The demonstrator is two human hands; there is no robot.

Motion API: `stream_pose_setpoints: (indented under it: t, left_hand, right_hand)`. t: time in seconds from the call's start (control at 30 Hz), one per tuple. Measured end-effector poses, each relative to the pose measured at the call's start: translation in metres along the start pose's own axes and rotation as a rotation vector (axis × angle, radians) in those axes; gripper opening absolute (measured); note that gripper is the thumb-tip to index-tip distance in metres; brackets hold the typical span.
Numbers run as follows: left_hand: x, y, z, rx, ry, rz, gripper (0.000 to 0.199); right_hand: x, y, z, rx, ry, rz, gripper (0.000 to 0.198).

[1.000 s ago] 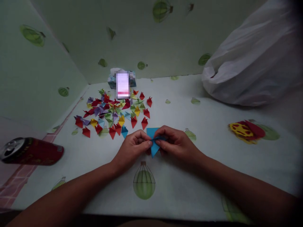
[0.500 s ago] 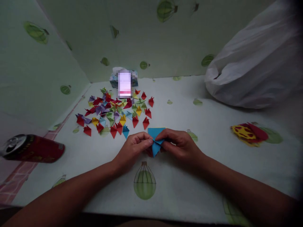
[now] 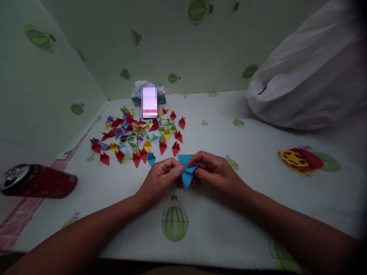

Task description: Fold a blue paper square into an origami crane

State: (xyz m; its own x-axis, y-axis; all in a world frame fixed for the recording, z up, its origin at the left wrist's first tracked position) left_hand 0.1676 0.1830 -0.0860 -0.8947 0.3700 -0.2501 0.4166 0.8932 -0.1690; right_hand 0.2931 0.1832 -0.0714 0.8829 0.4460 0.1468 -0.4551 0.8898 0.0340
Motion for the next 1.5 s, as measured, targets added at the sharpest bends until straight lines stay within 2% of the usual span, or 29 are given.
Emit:
stream_pose_setpoints:
  t: [0.17, 0.3, 0.63, 0.9, 1.13, 1.2, 1.37, 1.5]
  left_hand:
    - [0.003, 0.001, -0.001, 0.003, 0.066, -0.040, 0.029]
    - [0.003, 0.002, -0.001, 0.017, 0.092, -0.043, 0.029]
    - [-0.001, 0.005, 0.016, 0.063, -0.145, 0.036, 0.026]
    - [-0.001, 0.004, 0.009, 0.054, -0.030, 0.018, 0.025]
    - [-0.001, 0.005, 0.008, 0.065, -0.041, 0.006, 0.026]
    - [0.000, 0.005, 0.010, 0.075, -0.041, 0.010, 0.026]
    - [0.001, 0.004, 0.012, 0.102, -0.004, 0.007, 0.027]
    - [0.002, 0.005, 0.010, 0.093, 0.009, -0.007, 0.027]
  right_hand:
    - [-0.003, 0.002, -0.008, -0.093, 0.158, 0.040, 0.008]
    - [-0.005, 0.003, -0.009, -0.097, 0.202, 0.057, 0.011]
    - [-0.004, 0.002, -0.015, -0.061, 0.376, 0.068, 0.010]
    - [-0.001, 0.003, -0.017, -0.106, 0.337, 0.027, 0.007]
    - [-0.001, 0.003, -0.017, -0.104, 0.324, 0.035, 0.009]
    - [0.000, 0.003, -0.015, -0.102, 0.279, 0.029, 0.008]
    - [0.003, 0.003, -0.006, -0.081, 0.006, 0.034, 0.003]
    - [0.004, 0.002, -0.008, -0.093, 0.057, 0.041, 0.014]
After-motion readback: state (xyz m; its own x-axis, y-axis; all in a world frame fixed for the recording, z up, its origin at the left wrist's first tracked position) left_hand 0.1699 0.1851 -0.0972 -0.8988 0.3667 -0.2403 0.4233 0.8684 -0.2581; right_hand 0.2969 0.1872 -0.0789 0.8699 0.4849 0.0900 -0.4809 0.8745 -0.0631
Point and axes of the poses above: each hand's wrist, its own y-axis towards the middle knuckle, its own x-axis out of the back of the hand, z = x × y, the point moved 8 cm from there along y, towards the middle knuckle, and after that the axes turned 10 degrees about -y, right-handed, at the moved point
